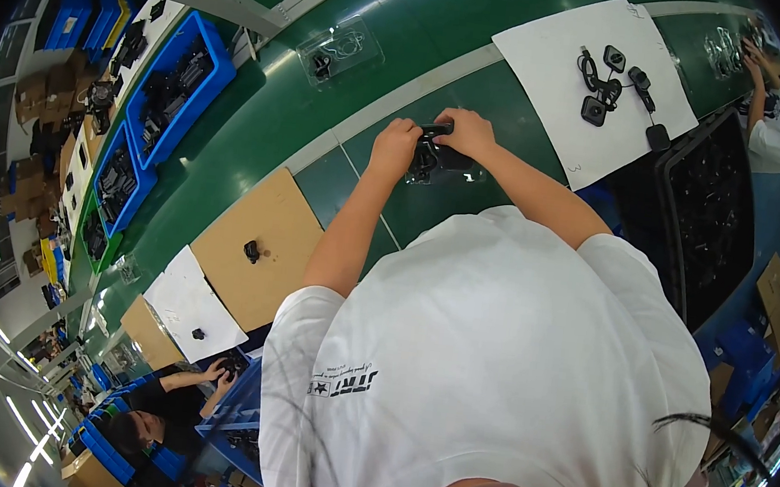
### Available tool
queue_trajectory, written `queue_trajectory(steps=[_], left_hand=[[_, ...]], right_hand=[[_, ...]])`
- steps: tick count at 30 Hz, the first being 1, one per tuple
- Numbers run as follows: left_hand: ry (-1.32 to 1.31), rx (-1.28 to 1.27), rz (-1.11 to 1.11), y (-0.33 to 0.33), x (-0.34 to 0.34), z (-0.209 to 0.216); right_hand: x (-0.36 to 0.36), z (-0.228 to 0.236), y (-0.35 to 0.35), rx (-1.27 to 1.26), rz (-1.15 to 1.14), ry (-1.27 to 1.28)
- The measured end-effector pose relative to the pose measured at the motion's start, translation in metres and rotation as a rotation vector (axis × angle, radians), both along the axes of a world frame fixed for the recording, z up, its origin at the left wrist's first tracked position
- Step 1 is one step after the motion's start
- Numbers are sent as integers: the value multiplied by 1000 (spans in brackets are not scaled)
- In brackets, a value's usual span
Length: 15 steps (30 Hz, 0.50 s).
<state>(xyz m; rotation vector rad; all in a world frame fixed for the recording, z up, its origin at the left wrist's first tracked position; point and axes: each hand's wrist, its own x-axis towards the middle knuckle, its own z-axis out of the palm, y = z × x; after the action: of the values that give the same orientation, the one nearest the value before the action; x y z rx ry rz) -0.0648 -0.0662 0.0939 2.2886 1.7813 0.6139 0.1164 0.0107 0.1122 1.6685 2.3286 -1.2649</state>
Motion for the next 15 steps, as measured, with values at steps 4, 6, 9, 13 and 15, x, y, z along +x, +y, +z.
queue_trajectory(steps=[4, 6, 9, 13, 15], left_hand=[[-77, -72, 12, 4, -1, 2], [-153, -148, 51, 5, -1, 3], [-286, -346, 199, 15, -5, -1], [-475, -546, 422, 19, -8, -12], [-575, -533, 544, 22, -6, -16]], right_hand=[[-13, 2, 15, -115, 18, -152], [-16, 0, 25, -163, 63, -229], [-1, -34, 35, -175, 145, -4], [9, -63, 41, -224, 208, 226], [8, -68, 43, -286, 132, 248]])
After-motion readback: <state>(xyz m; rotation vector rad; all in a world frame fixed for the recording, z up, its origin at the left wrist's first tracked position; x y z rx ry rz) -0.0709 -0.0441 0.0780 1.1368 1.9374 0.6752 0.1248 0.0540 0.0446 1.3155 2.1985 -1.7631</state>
